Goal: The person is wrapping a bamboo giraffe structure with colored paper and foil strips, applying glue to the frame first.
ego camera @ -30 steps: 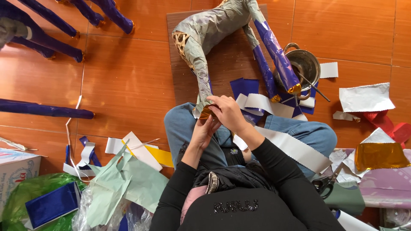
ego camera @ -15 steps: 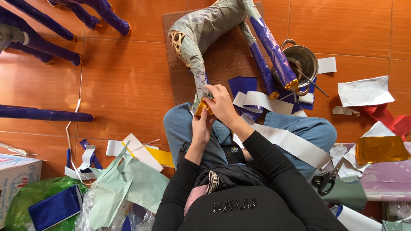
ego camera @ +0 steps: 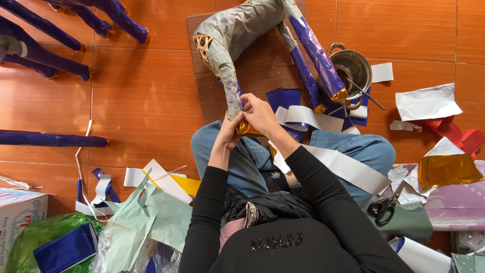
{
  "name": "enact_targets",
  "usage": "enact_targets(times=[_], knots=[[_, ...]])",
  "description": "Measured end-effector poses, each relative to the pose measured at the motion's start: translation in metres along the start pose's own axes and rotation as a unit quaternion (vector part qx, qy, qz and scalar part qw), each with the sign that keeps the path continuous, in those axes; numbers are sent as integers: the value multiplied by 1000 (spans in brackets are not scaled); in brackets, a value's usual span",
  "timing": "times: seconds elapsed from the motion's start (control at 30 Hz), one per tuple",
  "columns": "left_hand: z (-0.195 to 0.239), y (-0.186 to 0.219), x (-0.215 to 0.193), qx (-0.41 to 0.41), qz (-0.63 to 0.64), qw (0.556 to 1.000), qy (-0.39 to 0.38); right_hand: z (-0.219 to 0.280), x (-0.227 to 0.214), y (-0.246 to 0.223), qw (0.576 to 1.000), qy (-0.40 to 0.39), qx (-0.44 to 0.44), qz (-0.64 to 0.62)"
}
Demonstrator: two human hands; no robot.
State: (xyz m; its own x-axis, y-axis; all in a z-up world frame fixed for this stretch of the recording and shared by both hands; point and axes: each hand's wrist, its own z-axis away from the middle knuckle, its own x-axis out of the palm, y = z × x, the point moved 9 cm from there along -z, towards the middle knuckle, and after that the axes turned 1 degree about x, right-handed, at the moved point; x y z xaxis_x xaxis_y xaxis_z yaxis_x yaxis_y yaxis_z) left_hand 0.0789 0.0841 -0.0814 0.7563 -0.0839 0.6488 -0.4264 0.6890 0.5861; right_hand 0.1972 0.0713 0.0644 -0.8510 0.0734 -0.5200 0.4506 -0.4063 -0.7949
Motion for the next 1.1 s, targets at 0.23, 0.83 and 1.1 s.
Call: enact_targets(times=[0.23,0.83,1.1], knots=[[-8,-7,1,7,26,1000,-11,-2,-13,6,999,-19,-11,-42],[9,-6,15,8,24,999,20,46,30,89,857,30,196,-475],[11,-6,17,-33,-21,997,-59,12,10,64,908,-38,139,-393]])
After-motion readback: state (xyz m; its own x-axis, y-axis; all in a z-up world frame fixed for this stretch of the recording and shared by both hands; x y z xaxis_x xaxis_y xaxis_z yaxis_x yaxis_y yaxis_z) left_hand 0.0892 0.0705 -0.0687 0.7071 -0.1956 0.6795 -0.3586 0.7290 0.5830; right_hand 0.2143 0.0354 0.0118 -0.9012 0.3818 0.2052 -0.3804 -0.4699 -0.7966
